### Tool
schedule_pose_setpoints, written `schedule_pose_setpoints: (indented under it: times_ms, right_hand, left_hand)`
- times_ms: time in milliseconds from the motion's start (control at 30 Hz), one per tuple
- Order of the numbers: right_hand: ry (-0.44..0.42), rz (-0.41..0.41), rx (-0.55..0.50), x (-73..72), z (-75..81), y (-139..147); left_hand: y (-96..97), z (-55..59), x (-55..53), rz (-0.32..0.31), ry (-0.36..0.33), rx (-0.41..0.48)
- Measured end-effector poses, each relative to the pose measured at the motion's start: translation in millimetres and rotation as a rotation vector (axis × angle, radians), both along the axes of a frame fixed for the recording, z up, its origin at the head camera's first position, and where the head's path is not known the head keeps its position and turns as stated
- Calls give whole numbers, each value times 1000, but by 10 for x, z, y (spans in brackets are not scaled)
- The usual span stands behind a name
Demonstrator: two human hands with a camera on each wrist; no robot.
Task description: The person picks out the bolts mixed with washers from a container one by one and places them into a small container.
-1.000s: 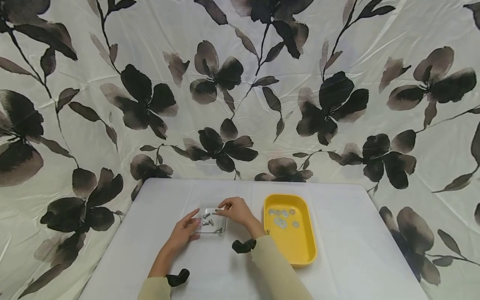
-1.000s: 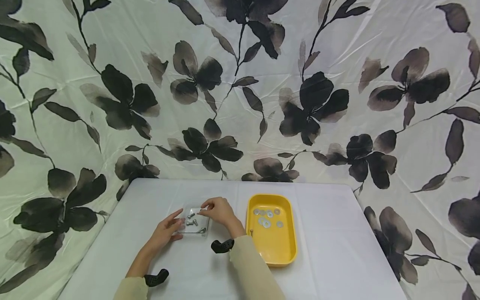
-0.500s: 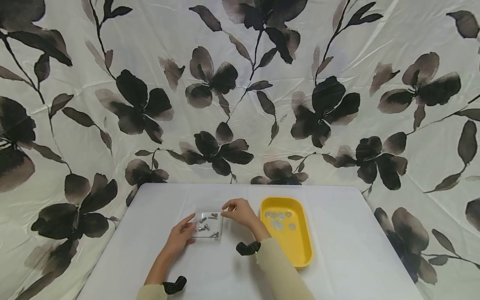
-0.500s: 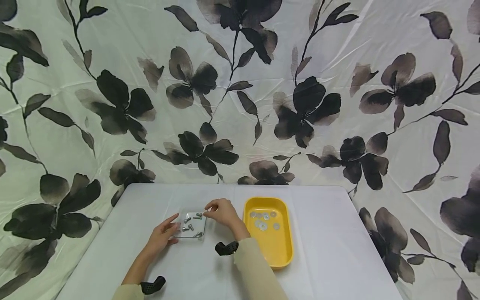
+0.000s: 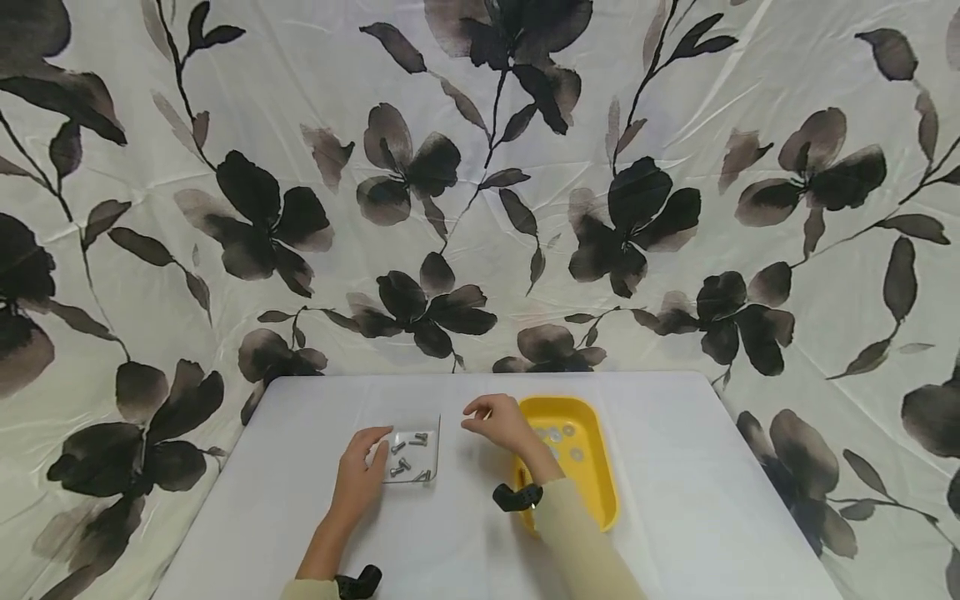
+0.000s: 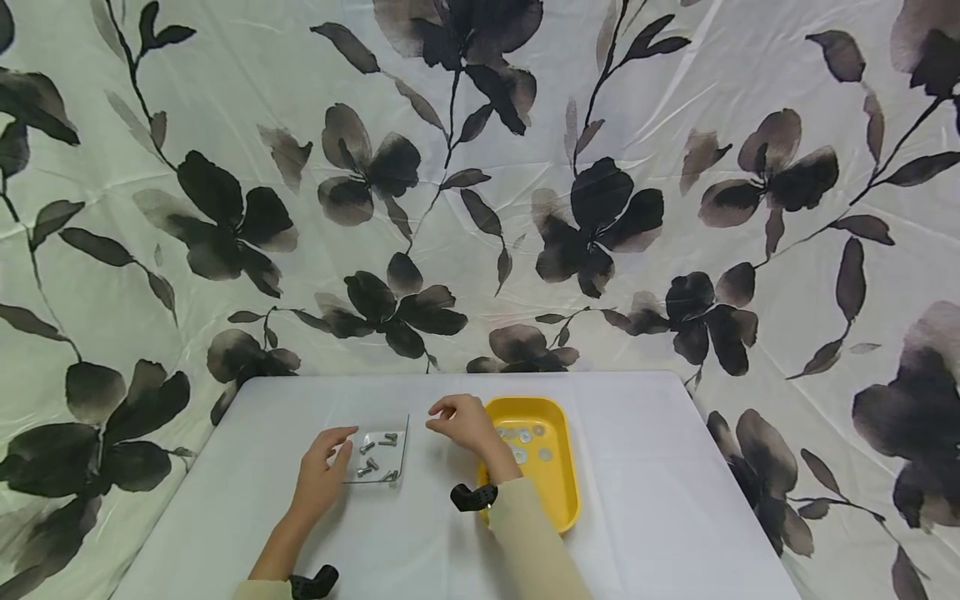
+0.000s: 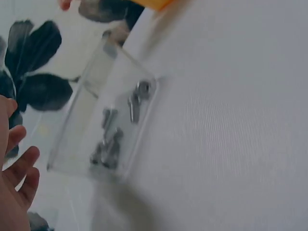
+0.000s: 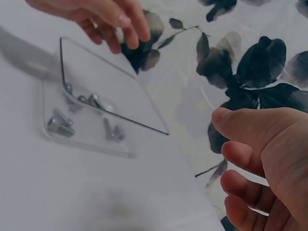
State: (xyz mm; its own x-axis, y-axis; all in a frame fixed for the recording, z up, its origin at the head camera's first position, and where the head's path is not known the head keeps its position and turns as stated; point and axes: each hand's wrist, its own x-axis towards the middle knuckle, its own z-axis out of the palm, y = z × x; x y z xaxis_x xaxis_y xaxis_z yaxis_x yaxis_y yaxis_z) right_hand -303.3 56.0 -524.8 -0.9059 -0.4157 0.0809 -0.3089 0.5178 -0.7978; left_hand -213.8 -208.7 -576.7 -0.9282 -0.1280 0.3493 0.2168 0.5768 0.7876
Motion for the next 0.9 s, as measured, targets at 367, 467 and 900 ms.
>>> schedule_pose_setpoints:
  times_ms: [367,467,900]
  right_hand:
    - [11,-34,-36,-8,72,403]
    - [8,-55,-34,-7,98,522]
    - [50,-111,-76,4,-24,856]
  left_hand:
    - [419,208,-37,-204,-26,84]
    - [520,240,-15,-241,-112,123]
    - [835,178,5,-373,-285,215]
